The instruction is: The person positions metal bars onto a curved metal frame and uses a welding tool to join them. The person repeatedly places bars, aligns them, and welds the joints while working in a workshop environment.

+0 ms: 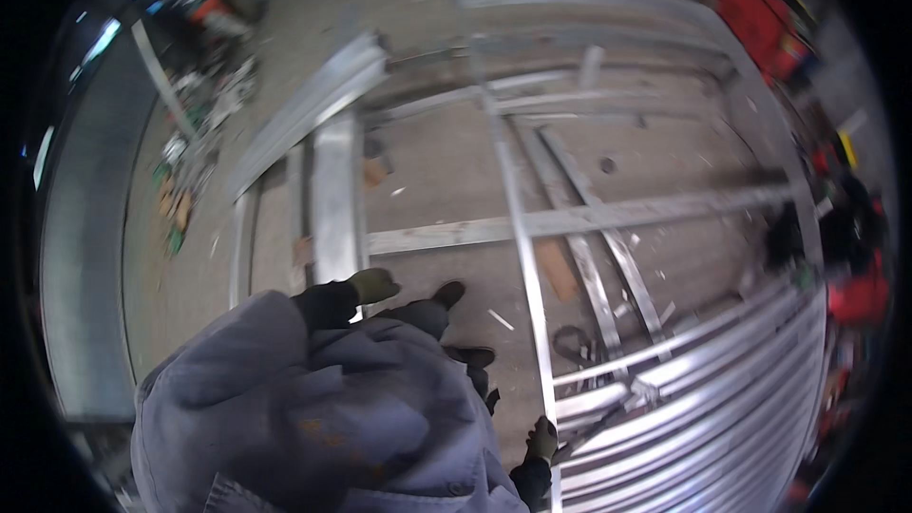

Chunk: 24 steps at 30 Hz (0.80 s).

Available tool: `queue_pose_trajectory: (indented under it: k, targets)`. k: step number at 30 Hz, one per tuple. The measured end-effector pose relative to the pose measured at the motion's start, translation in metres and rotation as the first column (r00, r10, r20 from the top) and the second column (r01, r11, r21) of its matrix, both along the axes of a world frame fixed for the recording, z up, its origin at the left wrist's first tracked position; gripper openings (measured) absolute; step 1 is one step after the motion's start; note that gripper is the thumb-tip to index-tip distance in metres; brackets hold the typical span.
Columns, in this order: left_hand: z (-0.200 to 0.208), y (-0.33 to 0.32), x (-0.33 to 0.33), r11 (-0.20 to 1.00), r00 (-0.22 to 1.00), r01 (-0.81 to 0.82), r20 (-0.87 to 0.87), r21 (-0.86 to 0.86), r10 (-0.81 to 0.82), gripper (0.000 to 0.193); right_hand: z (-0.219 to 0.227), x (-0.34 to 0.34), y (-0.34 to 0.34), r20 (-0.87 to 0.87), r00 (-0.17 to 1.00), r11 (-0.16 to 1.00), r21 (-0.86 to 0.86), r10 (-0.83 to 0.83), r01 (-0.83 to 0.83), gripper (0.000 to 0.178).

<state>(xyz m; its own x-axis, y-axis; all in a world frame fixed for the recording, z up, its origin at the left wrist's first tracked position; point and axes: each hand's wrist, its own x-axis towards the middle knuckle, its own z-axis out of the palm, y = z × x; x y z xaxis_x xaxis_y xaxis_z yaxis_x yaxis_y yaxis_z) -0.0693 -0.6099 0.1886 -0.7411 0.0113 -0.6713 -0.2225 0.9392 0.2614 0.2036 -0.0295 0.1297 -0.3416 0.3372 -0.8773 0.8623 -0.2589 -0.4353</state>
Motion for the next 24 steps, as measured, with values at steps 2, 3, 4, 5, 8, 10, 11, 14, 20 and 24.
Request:
queue_pose_trajectory:
  k: [2,3,4,5,8,10,11,14,20,24]
  targets:
    - [0.015,-0.016,0.005,0.996,0.995,-0.093,-0.035,0.017,0.094,0.064,-0.007,0.002,0.011,-0.045,0.962,0.962,0.063,0.268,-0.265,0.04]
    - [0.019,-0.02,0.001,0.988,0.987,-0.152,-0.051,0.032,0.153,0.064,-0.024,0.009,0.017,-0.002,0.981,0.98,0.029,0.195,-0.195,0.04]
    - [0.024,-0.022,-0.01,0.98,0.978,-0.192,-0.069,0.05,0.195,0.064,-0.041,0.015,0.021,0.039,0.993,0.994,0.001,0.108,-0.108,0.041]
    - [0.036,-0.029,-0.019,0.975,0.975,-0.22,-0.025,0.024,0.221,0.067,-0.038,0.009,0.01,0.072,0.993,0.995,-0.001,0.098,-0.098,0.039]
    - [0.033,-0.065,-0.024,0.954,0.952,-0.298,-0.072,-0.022,0.296,0.069,-0.038,0.007,0.001,0.161,0.98,0.993,-0.048,0.116,-0.11,0.041]
    - [0.033,-0.073,-0.064,0.936,0.931,-0.35,-0.098,0.028,0.351,0.07,-0.059,0.014,0.013,0.101,0.973,0.976,0.05,0.208,-0.213,0.044]
    - [0.035,-0.078,-0.092,0.942,0.936,-0.332,-0.11,0.045,0.335,0.071,-0.062,0.016,0.014,0.078,0.967,0.963,0.098,0.244,-0.251,0.046]
    - [0.021,-0.122,-0.164,0.927,0.89,-0.371,-0.262,0.063,0.374,0.072,-0.049,-0.01,-0.021,0.149,0.961,0.966,0.073,0.235,-0.248,0.054]
    - [0.05,-0.157,-0.322,0.907,0.792,-0.42,-0.484,0.012,0.373,0.074,0.035,-0.053,-0.108,0.252,0.951,0.968,0.128,0.177,-0.214,0.055]
    - [0.066,-0.201,-0.411,0.902,0.698,-0.411,-0.681,-0.128,0.221,0.083,0.071,-0.074,-0.158,0.284,0.945,0.966,0.149,0.162,-0.211,0.056]
